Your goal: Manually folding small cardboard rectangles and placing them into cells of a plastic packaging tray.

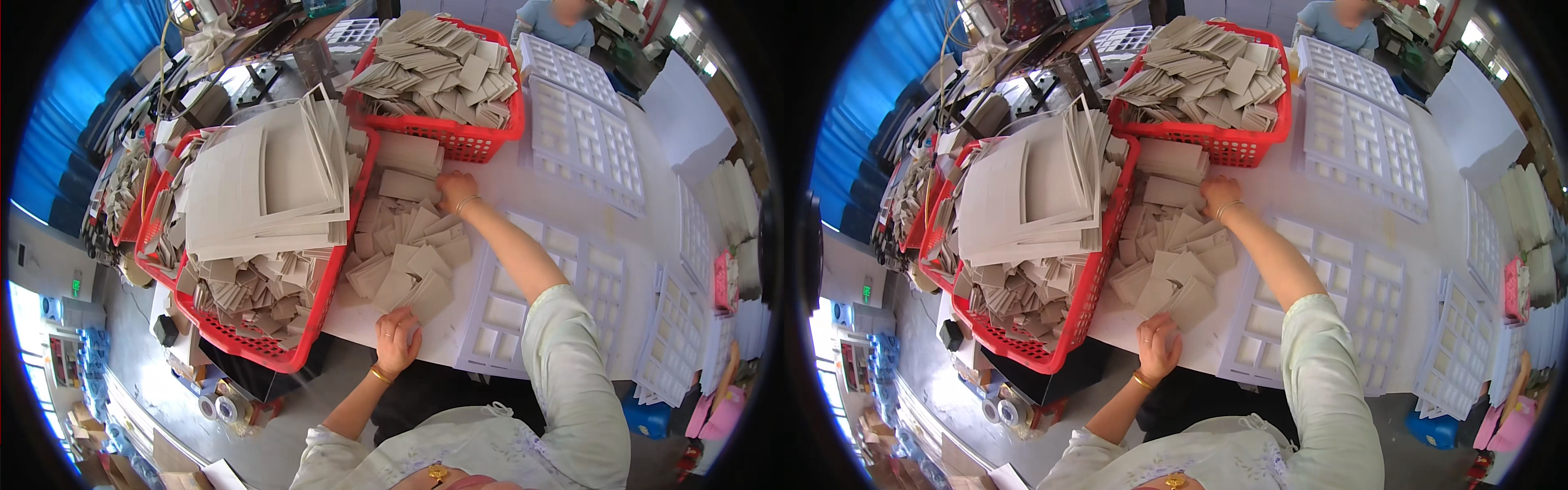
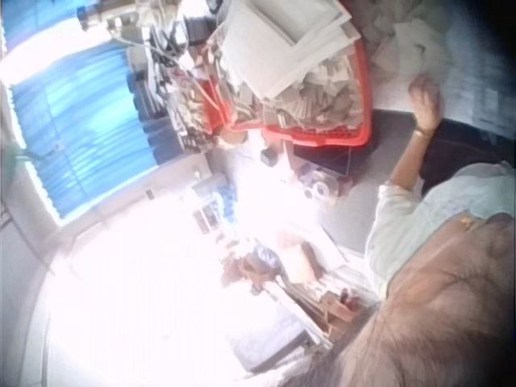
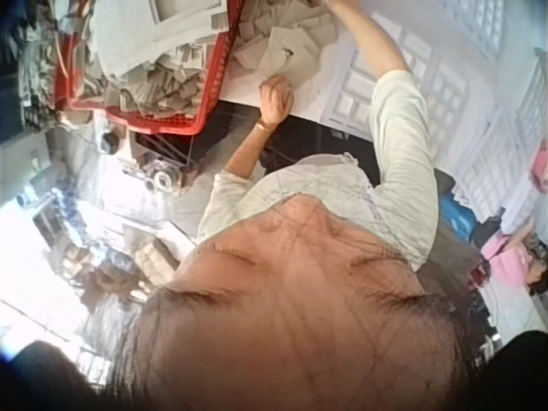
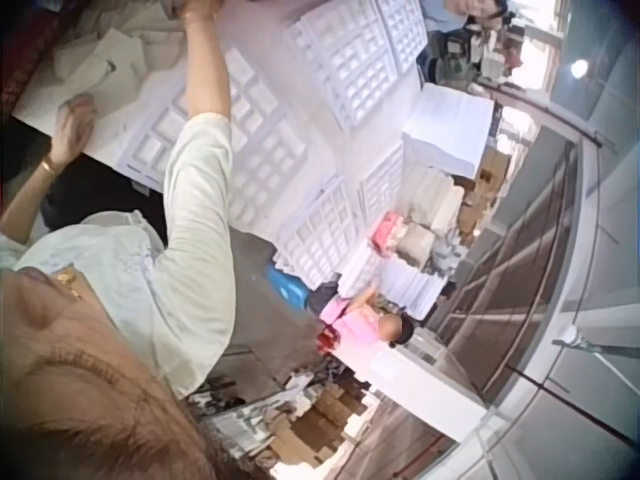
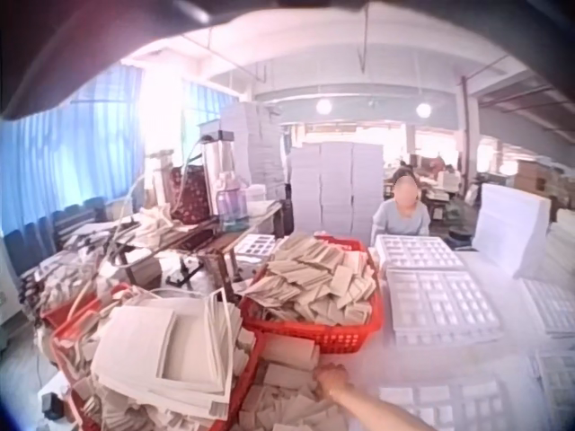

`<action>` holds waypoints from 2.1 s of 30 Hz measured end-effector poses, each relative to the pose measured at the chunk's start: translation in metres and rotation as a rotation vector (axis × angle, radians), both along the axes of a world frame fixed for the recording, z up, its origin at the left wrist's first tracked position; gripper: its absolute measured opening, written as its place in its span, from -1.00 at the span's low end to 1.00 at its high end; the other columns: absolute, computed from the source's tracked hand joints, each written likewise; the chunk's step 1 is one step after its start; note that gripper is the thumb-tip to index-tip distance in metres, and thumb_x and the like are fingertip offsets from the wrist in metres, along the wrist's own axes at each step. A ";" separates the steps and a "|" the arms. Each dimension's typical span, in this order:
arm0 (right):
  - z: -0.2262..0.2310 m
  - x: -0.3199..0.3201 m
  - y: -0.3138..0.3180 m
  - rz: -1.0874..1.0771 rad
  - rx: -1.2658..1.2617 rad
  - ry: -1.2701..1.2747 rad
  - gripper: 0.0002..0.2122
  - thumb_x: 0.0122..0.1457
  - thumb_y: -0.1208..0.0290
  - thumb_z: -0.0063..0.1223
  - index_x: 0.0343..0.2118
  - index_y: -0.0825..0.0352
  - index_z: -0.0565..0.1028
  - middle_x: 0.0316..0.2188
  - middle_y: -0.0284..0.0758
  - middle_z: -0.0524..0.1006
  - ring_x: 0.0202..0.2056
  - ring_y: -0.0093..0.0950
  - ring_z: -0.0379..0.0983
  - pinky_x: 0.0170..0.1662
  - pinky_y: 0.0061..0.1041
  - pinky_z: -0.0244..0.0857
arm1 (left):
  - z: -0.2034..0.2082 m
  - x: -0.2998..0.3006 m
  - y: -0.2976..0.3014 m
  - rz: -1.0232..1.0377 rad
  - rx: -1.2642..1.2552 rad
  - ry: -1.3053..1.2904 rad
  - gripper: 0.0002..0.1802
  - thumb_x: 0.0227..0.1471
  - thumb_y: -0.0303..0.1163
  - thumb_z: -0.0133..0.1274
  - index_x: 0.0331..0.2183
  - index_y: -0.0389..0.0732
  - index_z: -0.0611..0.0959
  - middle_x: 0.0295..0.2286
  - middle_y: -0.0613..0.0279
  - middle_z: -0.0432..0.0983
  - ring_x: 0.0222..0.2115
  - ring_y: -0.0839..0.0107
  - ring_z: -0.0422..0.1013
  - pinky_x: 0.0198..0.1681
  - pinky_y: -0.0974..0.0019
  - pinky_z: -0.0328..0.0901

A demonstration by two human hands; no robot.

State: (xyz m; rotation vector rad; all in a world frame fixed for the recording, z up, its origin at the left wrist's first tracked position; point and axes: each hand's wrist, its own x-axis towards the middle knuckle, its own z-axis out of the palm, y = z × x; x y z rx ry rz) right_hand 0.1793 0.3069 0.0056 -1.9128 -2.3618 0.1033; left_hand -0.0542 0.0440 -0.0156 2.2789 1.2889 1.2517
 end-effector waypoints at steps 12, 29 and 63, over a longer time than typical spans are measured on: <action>0.053 0.089 -0.099 0.103 0.377 0.240 -0.67 -0.17 0.37 0.21 -0.27 0.15 0.42 -0.21 -0.34 0.50 -0.11 -0.34 0.39 -0.08 -0.27 0.17 | -0.006 -0.003 -0.001 0.009 0.019 0.034 -0.61 -0.28 -0.54 0.14 -0.27 -0.18 0.52 -0.18 0.09 0.41 -0.17 0.13 0.34 -0.08 0.12 0.18; 0.048 0.395 -0.324 -0.283 0.108 0.128 -0.63 -0.10 0.53 0.15 -0.15 0.18 0.44 -0.04 -0.38 0.43 -0.13 -0.34 0.35 -0.01 -0.38 0.27 | 0.029 0.094 -0.008 -0.299 -0.241 0.034 -0.55 -0.16 -0.58 0.12 -0.13 -0.25 0.43 -0.06 -0.03 0.33 -0.07 0.03 0.29 -0.01 0.11 0.19; 0.092 0.308 -0.209 -0.306 0.137 0.039 -0.82 -0.01 0.52 -0.04 -0.36 0.16 0.55 -0.40 -0.36 0.51 -0.25 -0.34 0.41 -0.03 -0.28 0.13 | 0.133 0.098 0.119 -0.418 0.180 0.124 -0.69 -0.22 -0.52 0.16 -0.30 -0.18 0.54 -0.25 0.16 0.49 -0.26 0.16 0.39 -0.22 0.15 0.25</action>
